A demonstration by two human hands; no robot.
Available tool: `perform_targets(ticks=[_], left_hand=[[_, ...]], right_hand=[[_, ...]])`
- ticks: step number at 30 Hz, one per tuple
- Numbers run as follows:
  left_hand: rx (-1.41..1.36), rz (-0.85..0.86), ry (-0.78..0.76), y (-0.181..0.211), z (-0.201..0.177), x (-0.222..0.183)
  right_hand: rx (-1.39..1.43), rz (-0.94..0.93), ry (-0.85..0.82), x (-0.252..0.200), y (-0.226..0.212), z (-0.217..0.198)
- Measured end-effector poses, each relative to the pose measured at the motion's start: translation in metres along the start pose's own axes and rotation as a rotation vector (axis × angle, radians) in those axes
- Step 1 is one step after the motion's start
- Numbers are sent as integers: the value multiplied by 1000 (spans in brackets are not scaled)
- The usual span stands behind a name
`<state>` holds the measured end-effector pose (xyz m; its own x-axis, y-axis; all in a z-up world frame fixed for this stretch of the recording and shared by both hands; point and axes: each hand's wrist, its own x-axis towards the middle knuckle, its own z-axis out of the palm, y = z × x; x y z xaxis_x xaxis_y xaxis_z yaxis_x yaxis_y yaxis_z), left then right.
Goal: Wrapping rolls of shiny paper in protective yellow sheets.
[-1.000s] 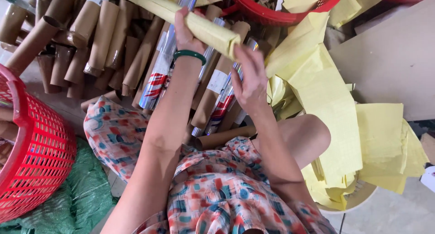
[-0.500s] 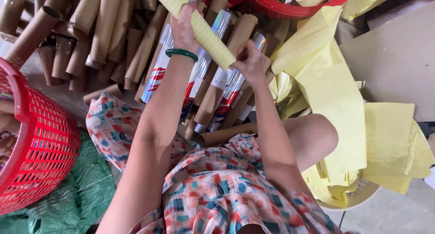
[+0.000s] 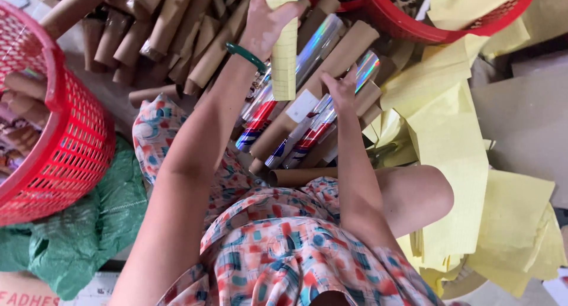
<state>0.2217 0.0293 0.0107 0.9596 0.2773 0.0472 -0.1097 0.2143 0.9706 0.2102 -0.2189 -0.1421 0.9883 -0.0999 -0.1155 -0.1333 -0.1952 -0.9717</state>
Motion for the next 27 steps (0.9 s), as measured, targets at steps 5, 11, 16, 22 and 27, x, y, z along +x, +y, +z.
perform_targets(ticks=[5,11,16,22,27], left_hand=[[0,-21,-100,48,-18,-17],[-167,-26,-185,63,-55,-31],[-287,34,-336,72,-70,-46],[-206,-46,-216,97,-60,-62],[-132,-24,-222,91,-53,-75]], right_hand=[[186,50,-321,-98,-72,5],[158,-248,-600,-160,-78,24],[166,-236,-787,-183,-77,40],[71,-438,-913,-194,-34,52],[-47,-428,-889,-206,-23,56]])
